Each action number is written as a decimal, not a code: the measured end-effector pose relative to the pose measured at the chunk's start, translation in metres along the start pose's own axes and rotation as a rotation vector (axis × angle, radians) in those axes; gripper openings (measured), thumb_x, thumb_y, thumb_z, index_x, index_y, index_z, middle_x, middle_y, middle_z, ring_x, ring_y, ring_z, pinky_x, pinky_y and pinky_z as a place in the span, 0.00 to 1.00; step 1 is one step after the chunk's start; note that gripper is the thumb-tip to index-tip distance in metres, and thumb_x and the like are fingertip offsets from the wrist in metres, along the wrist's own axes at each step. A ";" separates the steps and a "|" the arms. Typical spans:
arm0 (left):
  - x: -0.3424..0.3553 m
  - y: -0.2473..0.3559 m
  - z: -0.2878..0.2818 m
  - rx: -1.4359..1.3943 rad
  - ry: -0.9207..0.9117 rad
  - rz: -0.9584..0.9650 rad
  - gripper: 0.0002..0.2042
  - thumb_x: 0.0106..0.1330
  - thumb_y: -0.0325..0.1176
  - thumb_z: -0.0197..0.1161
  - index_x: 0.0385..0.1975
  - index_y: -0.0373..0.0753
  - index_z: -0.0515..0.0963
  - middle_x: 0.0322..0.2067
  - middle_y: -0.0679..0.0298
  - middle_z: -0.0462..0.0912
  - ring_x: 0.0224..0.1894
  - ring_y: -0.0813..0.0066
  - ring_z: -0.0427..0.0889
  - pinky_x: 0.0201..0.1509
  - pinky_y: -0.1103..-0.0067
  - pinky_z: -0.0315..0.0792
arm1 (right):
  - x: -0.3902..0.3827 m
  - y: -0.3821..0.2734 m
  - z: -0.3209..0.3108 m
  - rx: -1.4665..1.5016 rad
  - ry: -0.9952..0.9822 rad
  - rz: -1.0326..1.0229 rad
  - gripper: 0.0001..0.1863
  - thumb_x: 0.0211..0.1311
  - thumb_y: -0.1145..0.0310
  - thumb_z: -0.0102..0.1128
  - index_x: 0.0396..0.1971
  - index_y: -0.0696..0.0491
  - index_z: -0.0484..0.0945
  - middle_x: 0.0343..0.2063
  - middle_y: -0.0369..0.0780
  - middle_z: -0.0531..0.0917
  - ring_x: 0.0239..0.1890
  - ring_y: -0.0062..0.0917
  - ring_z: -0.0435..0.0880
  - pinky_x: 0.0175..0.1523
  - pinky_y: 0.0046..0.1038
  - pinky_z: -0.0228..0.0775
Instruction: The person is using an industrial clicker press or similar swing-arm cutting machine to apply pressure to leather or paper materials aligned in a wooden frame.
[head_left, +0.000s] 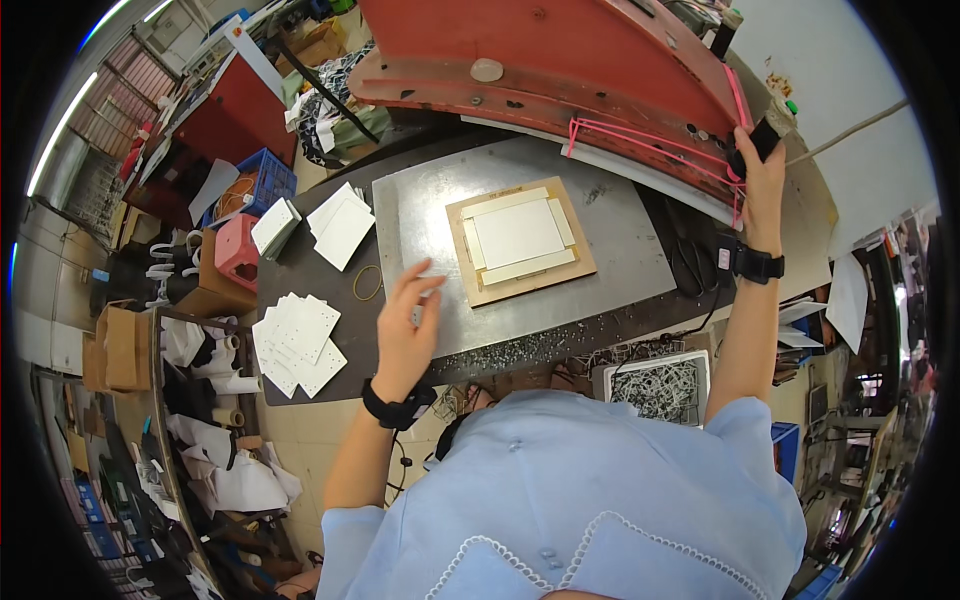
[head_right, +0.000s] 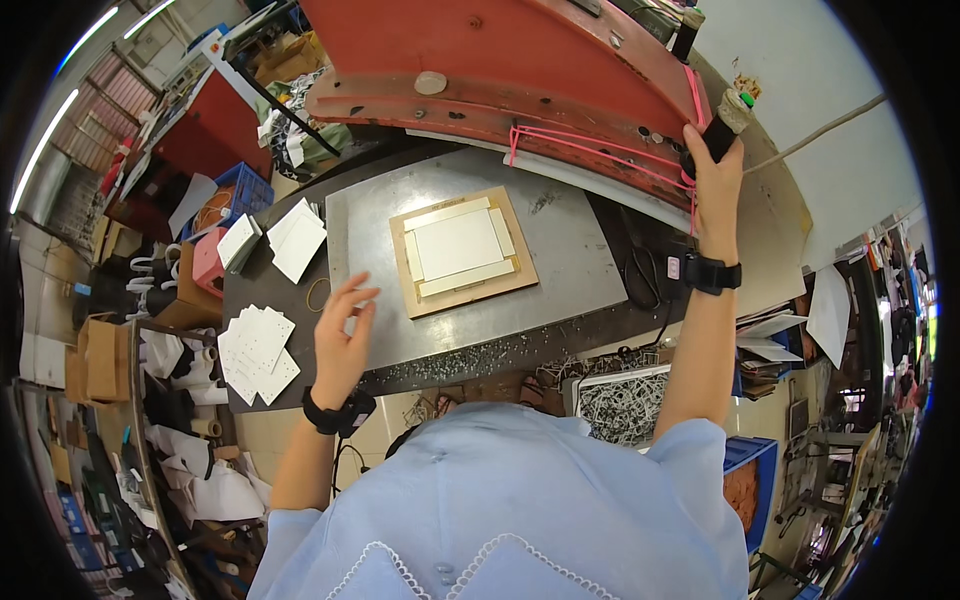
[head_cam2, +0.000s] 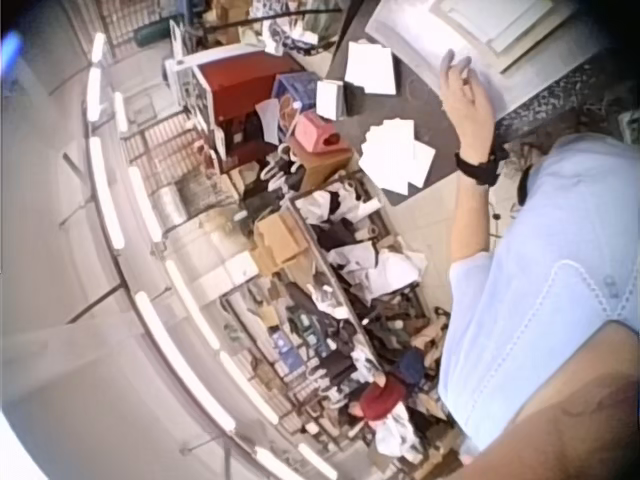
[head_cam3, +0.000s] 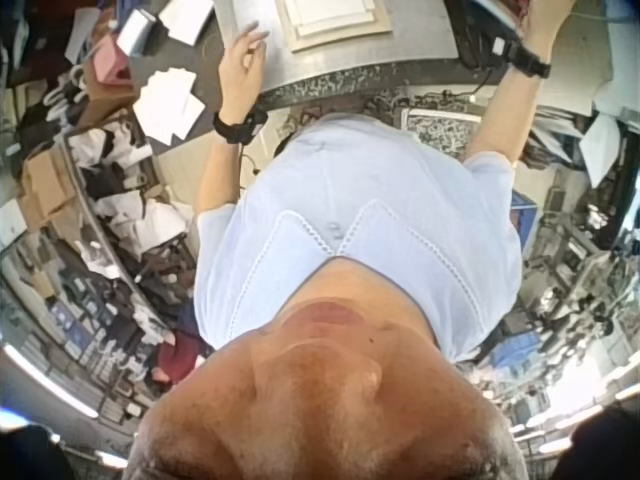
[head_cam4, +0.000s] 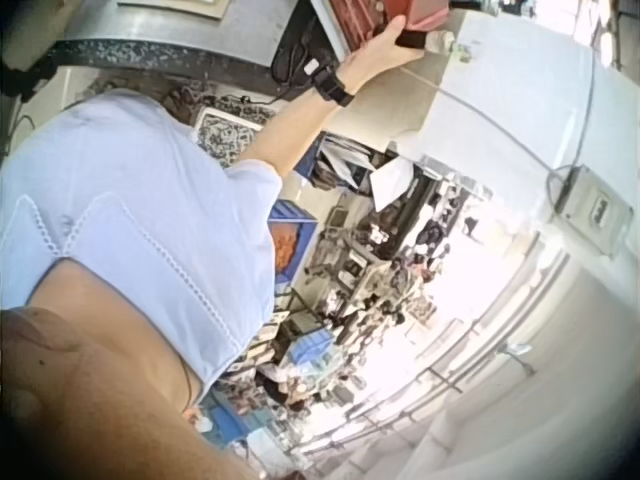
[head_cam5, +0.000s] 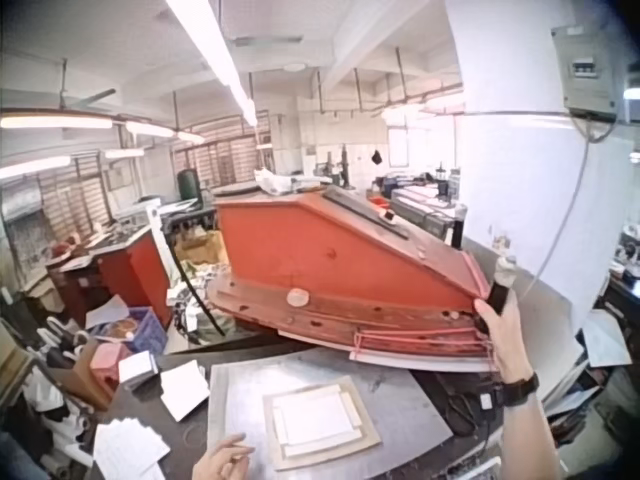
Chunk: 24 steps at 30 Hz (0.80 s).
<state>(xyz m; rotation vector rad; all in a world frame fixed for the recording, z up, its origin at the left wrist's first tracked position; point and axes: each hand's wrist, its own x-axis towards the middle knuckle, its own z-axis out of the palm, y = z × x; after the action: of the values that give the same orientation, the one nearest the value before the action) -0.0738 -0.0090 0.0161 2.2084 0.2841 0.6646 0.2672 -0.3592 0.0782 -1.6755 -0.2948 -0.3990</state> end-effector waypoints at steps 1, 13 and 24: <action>-0.002 0.005 0.003 -0.022 -0.044 0.026 0.08 0.67 0.24 0.58 0.44 0.34 0.80 0.48 0.56 0.83 0.39 0.65 0.84 0.42 0.77 0.77 | -0.003 0.004 0.002 -0.012 0.054 -0.040 0.33 0.57 0.63 0.71 0.58 0.63 0.68 0.50 0.44 0.78 0.52 0.27 0.76 0.61 0.27 0.64; -0.021 0.046 0.010 -0.122 -0.471 0.147 0.10 0.69 0.24 0.58 0.47 0.35 0.80 0.39 0.57 0.85 0.39 0.69 0.85 0.42 0.78 0.78 | -0.075 -0.034 0.006 -0.123 -0.032 -0.126 0.38 0.58 0.70 0.67 0.65 0.63 0.59 0.58 0.46 0.72 0.59 0.31 0.72 0.66 0.30 0.60; 0.025 0.113 -0.003 -0.471 -0.470 0.251 0.23 0.61 0.26 0.69 0.57 0.36 0.74 0.49 0.60 0.83 0.44 0.71 0.84 0.47 0.76 0.78 | -0.124 -0.098 -0.044 -0.094 -0.352 -0.057 0.25 0.69 0.69 0.54 0.64 0.60 0.68 0.62 0.43 0.73 0.66 0.30 0.69 0.71 0.34 0.56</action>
<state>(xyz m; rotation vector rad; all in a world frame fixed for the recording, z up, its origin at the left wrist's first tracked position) -0.0557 -0.0713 0.1122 1.8792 -0.3620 0.2821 0.1102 -0.3849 0.1189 -1.8311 -0.5917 -0.1587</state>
